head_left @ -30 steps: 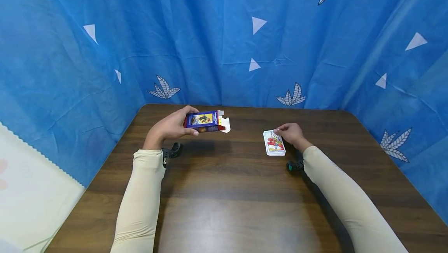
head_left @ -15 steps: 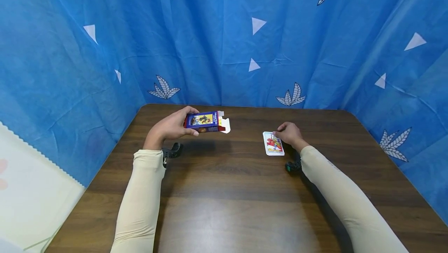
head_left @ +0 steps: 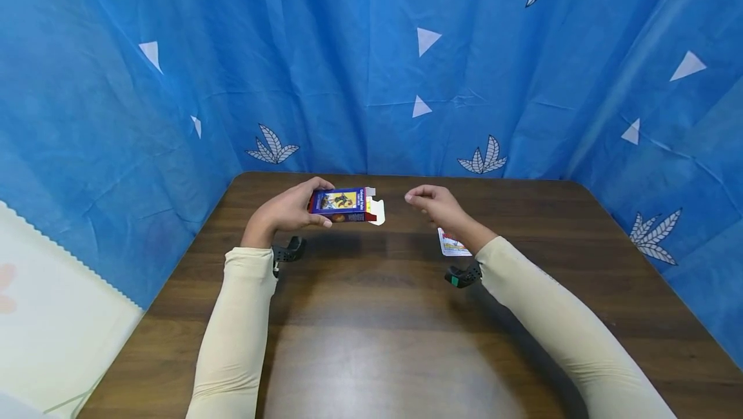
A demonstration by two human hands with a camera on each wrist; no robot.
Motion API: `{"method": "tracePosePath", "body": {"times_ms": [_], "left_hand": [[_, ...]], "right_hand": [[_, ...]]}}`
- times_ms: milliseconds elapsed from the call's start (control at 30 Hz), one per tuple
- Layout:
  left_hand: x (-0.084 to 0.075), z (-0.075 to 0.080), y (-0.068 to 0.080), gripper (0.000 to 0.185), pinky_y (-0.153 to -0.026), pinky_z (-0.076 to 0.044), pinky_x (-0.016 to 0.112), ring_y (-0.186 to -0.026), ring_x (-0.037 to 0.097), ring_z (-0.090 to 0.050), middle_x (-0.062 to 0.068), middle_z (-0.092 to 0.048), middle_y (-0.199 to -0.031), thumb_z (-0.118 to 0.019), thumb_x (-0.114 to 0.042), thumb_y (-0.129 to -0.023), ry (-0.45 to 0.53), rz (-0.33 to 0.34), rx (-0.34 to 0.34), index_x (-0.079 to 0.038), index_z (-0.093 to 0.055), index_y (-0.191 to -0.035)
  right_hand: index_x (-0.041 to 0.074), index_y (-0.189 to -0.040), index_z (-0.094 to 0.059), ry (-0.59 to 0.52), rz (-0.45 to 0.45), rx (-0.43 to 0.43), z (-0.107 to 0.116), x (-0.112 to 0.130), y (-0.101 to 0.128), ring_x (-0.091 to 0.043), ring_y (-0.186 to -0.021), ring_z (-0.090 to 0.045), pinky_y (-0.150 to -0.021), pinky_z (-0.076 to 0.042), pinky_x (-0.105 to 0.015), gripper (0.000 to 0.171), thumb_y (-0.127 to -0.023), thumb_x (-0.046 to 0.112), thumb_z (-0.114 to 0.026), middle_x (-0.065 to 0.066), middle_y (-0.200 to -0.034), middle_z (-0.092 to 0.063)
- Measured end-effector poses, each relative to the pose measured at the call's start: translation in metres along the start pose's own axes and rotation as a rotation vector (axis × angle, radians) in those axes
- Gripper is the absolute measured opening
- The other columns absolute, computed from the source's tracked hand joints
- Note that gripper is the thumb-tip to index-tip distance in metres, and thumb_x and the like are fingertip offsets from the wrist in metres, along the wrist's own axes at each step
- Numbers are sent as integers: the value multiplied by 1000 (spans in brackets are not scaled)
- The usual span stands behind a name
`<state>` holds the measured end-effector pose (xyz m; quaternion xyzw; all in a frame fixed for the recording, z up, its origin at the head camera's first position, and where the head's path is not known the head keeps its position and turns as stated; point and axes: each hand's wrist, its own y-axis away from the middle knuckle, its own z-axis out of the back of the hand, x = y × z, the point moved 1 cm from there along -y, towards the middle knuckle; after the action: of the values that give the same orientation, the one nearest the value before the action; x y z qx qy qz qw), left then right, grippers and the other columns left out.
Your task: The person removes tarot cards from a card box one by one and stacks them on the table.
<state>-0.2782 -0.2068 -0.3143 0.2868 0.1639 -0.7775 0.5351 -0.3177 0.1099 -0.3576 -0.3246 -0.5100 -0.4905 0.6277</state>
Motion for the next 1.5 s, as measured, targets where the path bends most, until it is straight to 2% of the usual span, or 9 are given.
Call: {"method": "tracePosePath", "body": {"times_ms": [67,200,400,567,667,867,1233,1500], "left_hand": [[-1,0,0,72,-107,-43,52,-121,35,-52,17,-50,-138,-80,-25,-83,-1,0,2,-11,-39,-141],[-2,0,1,72,-107,-43,52,-121,35,-53,17,-50,-137,-80,-23,-83,-9,-6,-7,-10,-40,-140],[-2,0,2,72,-106,-43,51,-120,34,-53,17,-51,-136,-81,-23,-82,-19,-17,-15,-10,-41,-140],[-3,0,2,70,-107,-43,51,-120,34,-53,17,-51,-136,-80,-23,-83,-10,-15,-19,-10,-41,-140],[-3,1,2,70,-107,-43,51,-120,34,-53,17,-51,-136,-80,-22,-83,-12,-15,-21,-10,-41,-140],[-3,1,0,70,-107,-42,51,-120,34,-53,16,-51,-136,-80,-23,-83,-17,-17,-24,-10,-41,-139],[-3,1,3,70,-107,-43,51,-118,34,-53,18,-51,-135,-80,-22,-83,-22,-18,-34,-8,-40,-139],[-5,1,3,70,-106,-44,51,-119,34,-53,17,-50,-136,-80,-23,-83,-11,-21,-34,-8,-40,-139]], "right_hand": [[2,-114,-60,-30,-12,73,-13,9,2,-7,-46,-30,-42,-25,-23,26,-98,22,-59,-4,-79,-58],[2,-114,-62,-7,-59,164,-34,16,-1,-8,-45,-29,-41,-23,-23,27,-98,24,-60,-17,-92,-69],[4,-114,-66,36,-105,189,-52,13,-9,-9,-46,-31,-42,-24,-23,34,-97,33,-63,-8,-85,-71],[2,-111,-68,30,-108,227,-58,15,-9,-9,-46,-33,-42,-26,-22,28,-100,26,-58,-11,-88,-70],[2,-108,-68,41,-111,221,-57,16,-7,-9,-47,-34,-43,-28,-22,27,-100,25,-57,-6,-84,-67],[2,-103,-70,57,-124,133,-47,12,-5,-10,-48,-34,-43,-26,-23,27,-96,28,-64,-1,-74,-62],[4,-92,-64,24,-87,110,-29,7,2,-7,-46,-28,-41,-23,-22,20,-98,23,-59,3,-71,-56],[3,-94,-64,29,-71,101,-14,5,4,-7,-46,-29,-42,-24,-23,20,-97,23,-59,2,-72,-57]]}}
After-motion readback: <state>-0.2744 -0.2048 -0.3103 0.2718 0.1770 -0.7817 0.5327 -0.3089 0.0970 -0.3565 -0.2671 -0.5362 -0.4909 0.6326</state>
